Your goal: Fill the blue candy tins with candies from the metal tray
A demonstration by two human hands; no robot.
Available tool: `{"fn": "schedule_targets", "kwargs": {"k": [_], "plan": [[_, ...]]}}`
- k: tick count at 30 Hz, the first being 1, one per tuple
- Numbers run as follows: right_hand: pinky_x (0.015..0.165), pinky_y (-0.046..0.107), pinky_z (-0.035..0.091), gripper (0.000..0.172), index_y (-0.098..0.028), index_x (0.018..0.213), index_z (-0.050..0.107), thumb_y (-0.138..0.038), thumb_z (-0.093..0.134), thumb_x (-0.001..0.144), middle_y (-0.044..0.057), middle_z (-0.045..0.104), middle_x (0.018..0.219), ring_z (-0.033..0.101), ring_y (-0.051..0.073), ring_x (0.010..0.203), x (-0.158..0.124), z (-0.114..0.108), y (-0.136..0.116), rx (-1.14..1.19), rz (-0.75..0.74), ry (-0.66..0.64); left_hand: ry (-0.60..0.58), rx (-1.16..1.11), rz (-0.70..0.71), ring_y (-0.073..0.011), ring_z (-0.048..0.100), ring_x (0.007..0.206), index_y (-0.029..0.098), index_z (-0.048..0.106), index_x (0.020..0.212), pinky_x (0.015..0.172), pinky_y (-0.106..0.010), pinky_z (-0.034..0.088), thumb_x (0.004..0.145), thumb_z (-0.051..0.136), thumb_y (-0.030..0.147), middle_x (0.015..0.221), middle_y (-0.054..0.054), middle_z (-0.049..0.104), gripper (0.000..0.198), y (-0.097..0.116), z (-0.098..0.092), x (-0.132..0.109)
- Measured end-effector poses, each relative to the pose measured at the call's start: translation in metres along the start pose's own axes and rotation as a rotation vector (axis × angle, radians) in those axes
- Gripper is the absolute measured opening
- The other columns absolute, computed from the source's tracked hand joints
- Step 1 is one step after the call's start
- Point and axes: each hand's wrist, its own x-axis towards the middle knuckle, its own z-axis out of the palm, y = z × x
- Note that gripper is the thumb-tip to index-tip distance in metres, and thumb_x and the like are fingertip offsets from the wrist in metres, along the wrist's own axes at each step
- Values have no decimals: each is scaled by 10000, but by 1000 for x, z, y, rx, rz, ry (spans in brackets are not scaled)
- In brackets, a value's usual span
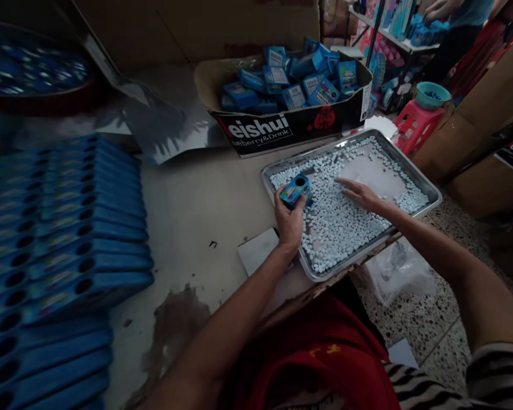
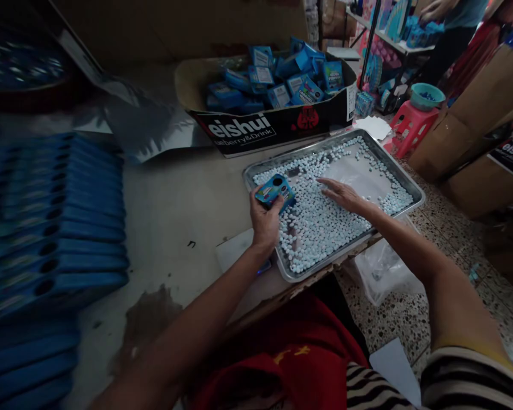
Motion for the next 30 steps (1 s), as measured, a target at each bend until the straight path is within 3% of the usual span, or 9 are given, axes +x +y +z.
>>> {"fn": "schedule_targets", "kwargs": {"k": [4,7,10,13,17,20,23,27,30], "plan": [[1371,697,254,1125,-316,1734,456,-911,731,819,152,295,1862,269,459,1721,-42,1,-35,-117,-151,-117,34,2,39,-247,724,1187,270,606,1331,1173,-420,547,912,863,467,1291,-69,731,530,1,5,1],[1367,757,138,1137,-362,1703,502,-874,837,744,145,199,1890,143,494,1744,-57,9,-56,-255,-249,-226,75,-49,40,-232,724,1159,259,591,1334,1132,-380,553,914,847,533,1279,-67,722,563,8,8,-1],[1370,758,87,993,-380,1677,537,-782,844,823,133,227,1884,155,469,1748,-51,23,-66,-322,-333,-283,89,-104,46,-220,719,1185,249,583,1332,1123,-342,543,904,843,572,1287,-69,712,596,16,8,-2],[1373,755,89,714,-409,1598,618,-651,782,947,86,382,1835,273,409,1728,-31,34,-66,-341,-442,-325,144,-119,50,-229,713,1201,242,579,1322,1130,-342,536,890,851,582,1296,-79,703,613,22,7,-4],[1360,715,237,421,-319,1414,748,-460,683,1023,110,636,1634,491,370,1591,4,40,-51,-295,-440,-236,146,-74,14,-239,710,1210,248,581,1318,1139,-359,543,892,864,569,1309,-81,703,604,24,2,-9],[1326,688,337,319,-284,1296,785,-426,636,1052,138,697,1529,538,381,1520,27,34,-38,-202,-318,-129,107,-58,-42,-242,713,1199,239,607,1298,1148,-363,545,886,884,546,1285,-75,717,584,26,2,-7],[1317,664,377,430,-295,1365,746,-559,657,1038,142,648,1584,495,397,1549,31,20,-28,-147,-129,76,141,-59,-134,-233,715,1209,248,591,1321,1152,-355,553,920,856,550,1297,-73,721,567,26,8,6],[1344,715,308,601,-282,1563,594,-636,443,1102,158,457,1747,322,400,1677,6,-2,-14,-195,387,523,212,-27,-187,-248,710,1262,253,532,1345,1172,-365,547,938,827,585,1355,-100,703,603,20,24,32],[1335,810,203,701,-189,1631,515,-603,259,1127,221,361,1794,171,435,1737,-12,-7,-5,-242,757,530,279,112,-230,-299,684,1324,233,530,1294,1192,-401,521,950,780,637,1372,-153,694,587,16,38,39]]}}
